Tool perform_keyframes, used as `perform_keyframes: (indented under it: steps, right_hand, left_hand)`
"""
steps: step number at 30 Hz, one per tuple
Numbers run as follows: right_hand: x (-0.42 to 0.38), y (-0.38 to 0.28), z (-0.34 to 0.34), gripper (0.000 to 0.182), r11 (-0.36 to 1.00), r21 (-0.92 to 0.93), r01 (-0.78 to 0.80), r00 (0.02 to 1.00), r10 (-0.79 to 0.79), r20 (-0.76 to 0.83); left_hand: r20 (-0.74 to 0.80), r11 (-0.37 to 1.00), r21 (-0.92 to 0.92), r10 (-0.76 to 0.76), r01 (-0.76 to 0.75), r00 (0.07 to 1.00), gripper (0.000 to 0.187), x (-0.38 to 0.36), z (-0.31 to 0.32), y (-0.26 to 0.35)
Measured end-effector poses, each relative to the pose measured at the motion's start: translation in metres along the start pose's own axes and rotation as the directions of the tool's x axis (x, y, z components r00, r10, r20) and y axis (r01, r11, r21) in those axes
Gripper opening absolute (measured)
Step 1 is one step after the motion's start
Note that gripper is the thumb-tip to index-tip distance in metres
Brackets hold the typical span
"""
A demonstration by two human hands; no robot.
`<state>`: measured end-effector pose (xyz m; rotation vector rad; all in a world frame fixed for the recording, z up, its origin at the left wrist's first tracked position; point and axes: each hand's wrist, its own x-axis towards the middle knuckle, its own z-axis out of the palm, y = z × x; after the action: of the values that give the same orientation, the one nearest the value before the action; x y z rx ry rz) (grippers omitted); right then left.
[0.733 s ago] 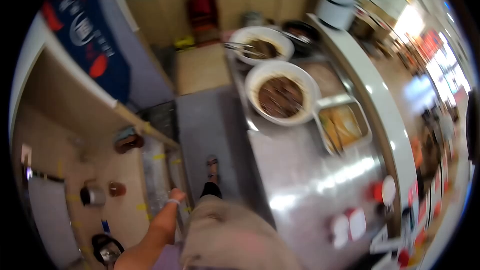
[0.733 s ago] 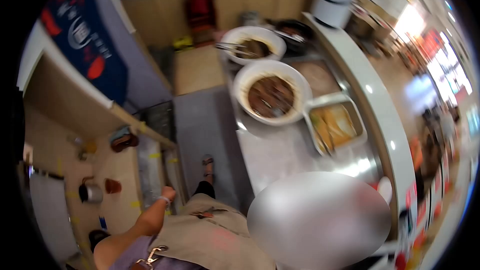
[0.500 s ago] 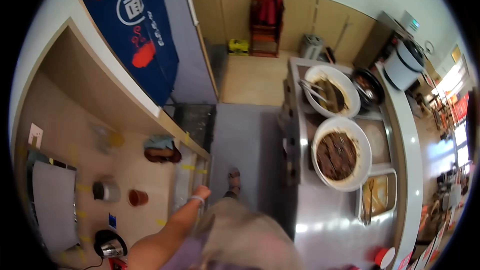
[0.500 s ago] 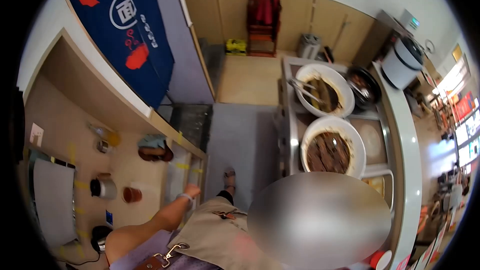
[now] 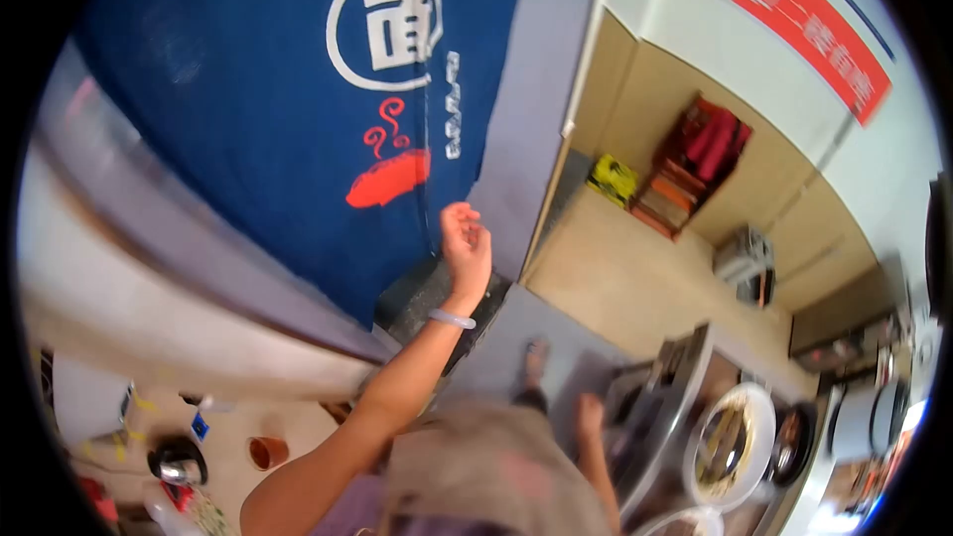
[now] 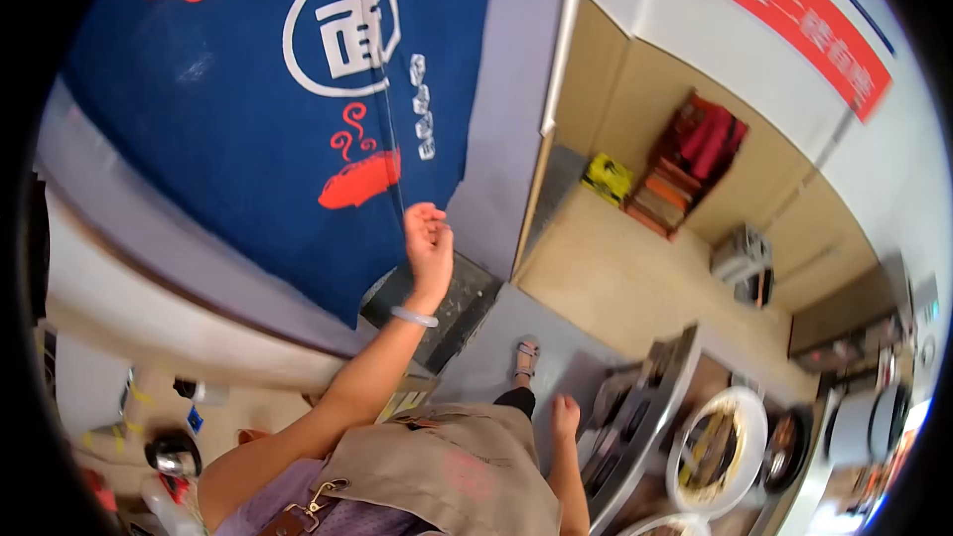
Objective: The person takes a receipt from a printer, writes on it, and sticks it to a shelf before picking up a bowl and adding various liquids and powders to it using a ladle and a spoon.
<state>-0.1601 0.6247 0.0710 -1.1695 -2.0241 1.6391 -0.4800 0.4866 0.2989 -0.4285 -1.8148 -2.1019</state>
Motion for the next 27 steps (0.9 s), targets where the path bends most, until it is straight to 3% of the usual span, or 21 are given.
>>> perform_keyframes:
  steps: [1, 2, 4, 5, 7, 9, 10, 11, 12, 13, 14, 15, 17, 18, 20, 22, 23, 24, 25, 27]
  right_hand:
    - [0.049, -0.057, 0.019, 0.023, 0.991, 0.107, 0.086, 0.989, -0.098, 0.111]
    - [0.092, -0.114, 0.04, 0.019, 0.965, 0.263, -0.023, 0.975, -0.037, 0.221]
    - [0.143, -0.237, 0.091, 0.018, 0.925, 0.335, 0.177, 0.805, -0.332, 0.491]
    - [0.151, -0.297, 0.115, 0.019, 0.901, 0.375, 0.217, 0.693, -0.413, 0.591]
    - [0.159, -0.427, 0.156, 0.02, 0.822, 0.51, 0.253, 0.357, -0.569, 0.74]
    - [0.171, -0.495, 0.195, 0.019, 0.59, 0.56, 0.582, -0.004, -0.686, 0.727]
    - [0.181, -0.519, 0.217, 0.019, 0.579, 0.602, 0.549, -0.061, -0.691, 0.72]
    - [0.19, -0.537, 0.239, 0.02, 0.571, 0.642, 0.511, -0.12, -0.693, 0.711]
    - [0.204, -0.539, 0.261, 0.023, 0.584, 0.639, 0.5, -0.125, -0.682, 0.721]
    - [0.212, -0.552, 0.274, 0.028, 0.612, 0.608, 0.505, -0.114, -0.651, 0.75]
    - [0.223, -0.562, 0.29, 0.032, 0.62, 0.621, 0.479, -0.116, -0.657, 0.745]
    - [0.235, -0.564, 0.306, 0.035, 0.628, 0.639, 0.445, -0.114, -0.668, 0.736]
    - [0.253, -0.583, 0.33, 0.049, 0.712, 0.611, 0.346, -0.124, -0.611, 0.782]
    - [0.263, -0.592, 0.344, 0.054, 0.717, 0.631, 0.296, -0.147, -0.619, 0.772]
    - [0.271, -0.619, 0.374, 0.059, 0.656, 0.694, 0.297, -0.069, -0.71, 0.7]
    - [0.275, -0.637, 0.408, 0.064, 0.421, 0.8, 0.427, 0.091, -0.901, 0.425]
    - [0.285, -0.65, 0.435, 0.062, 0.363, 0.867, 0.342, 0.365, -0.901, 0.233]
    - [0.286, -0.672, 0.46, 0.058, 0.152, 0.81, 0.566, 0.285, -0.958, -0.02]
    - [0.288, -0.682, 0.49, 0.053, -0.008, 0.723, 0.691, 0.254, -0.933, -0.253]
    - [0.277, -0.697, 0.567, 0.046, 0.07, 0.835, 0.545, 0.351, -0.924, -0.152]
  left_hand:
    - [-0.066, 0.998, -0.018, 0.051, -0.053, 0.996, 0.039, 0.029, -0.002, 0.003]
    - [-0.142, 0.994, 0.021, 0.11, -0.108, 0.984, 0.042, 0.05, -0.001, 0.002]
    - [-0.168, 0.983, 0.092, 0.174, -0.161, 0.97, 0.046, 0.094, -0.015, 0.007]
    - [-0.181, 0.976, 0.136, 0.192, -0.169, 0.964, 0.048, 0.112, -0.023, 0.006]
    - [-0.332, 0.968, 0.13, 0.245, -0.213, 0.911, 0.052, 0.164, -0.038, 0.028]
    - [-0.46, 0.955, 0.238, 0.269, -0.174, 0.846, 0.052, 0.176, -0.07, 0.032]
    - [-0.528, 0.924, 0.299, 0.368, -0.238, 0.765, 0.051, 0.185, -0.085, 0.032]
    - [-0.63, 0.936, 0.282, 0.345, -0.208, 0.696, 0.05, 0.19, -0.096, 0.043]
    - [-0.696, 0.922, 0.335, 0.381, -0.194, 0.608, 0.051, 0.188, -0.111, 0.039]
    - [-0.689, 0.849, 0.478, 0.522, -0.227, 0.503, 0.05, 0.191, -0.132, 0.035]
    - [-0.704, 0.829, 0.478, 0.559, -0.29, 0.438, 0.048, 0.195, -0.142, 0.042]
    - [-0.684, 0.767, 0.599, 0.64, -0.232, 0.349, 0.047, 0.198, -0.151, 0.044]
    - [-0.744, 0.755, 0.613, 0.65, -0.232, 0.151, 0.047, 0.211, -0.158, 0.053]
    - [-0.687, 0.687, 0.69, 0.721, -0.227, 0.092, 0.046, 0.217, -0.17, 0.047]
    - [-0.514, 0.497, 0.832, 0.858, -0.248, -0.006, 0.04, 0.244, -0.197, 0.042]
    - [-0.33, 0.307, 0.918, 0.942, -0.253, -0.054, 0.038, 0.263, -0.224, 0.034]
    - [-0.264, 0.246, 0.949, 0.962, -0.199, -0.074, 0.039, 0.276, -0.235, 0.035]
    - [-0.267, 0.25, 0.959, 0.956, -0.134, -0.125, 0.04, 0.293, -0.24, 0.036]
    - [-0.248, 0.239, 0.968, 0.959, -0.079, -0.137, 0.04, 0.298, -0.255, 0.032]
    - [-0.204, 0.216, 0.972, 0.97, 0.088, -0.13, 0.039, 0.313, -0.278, 0.023]
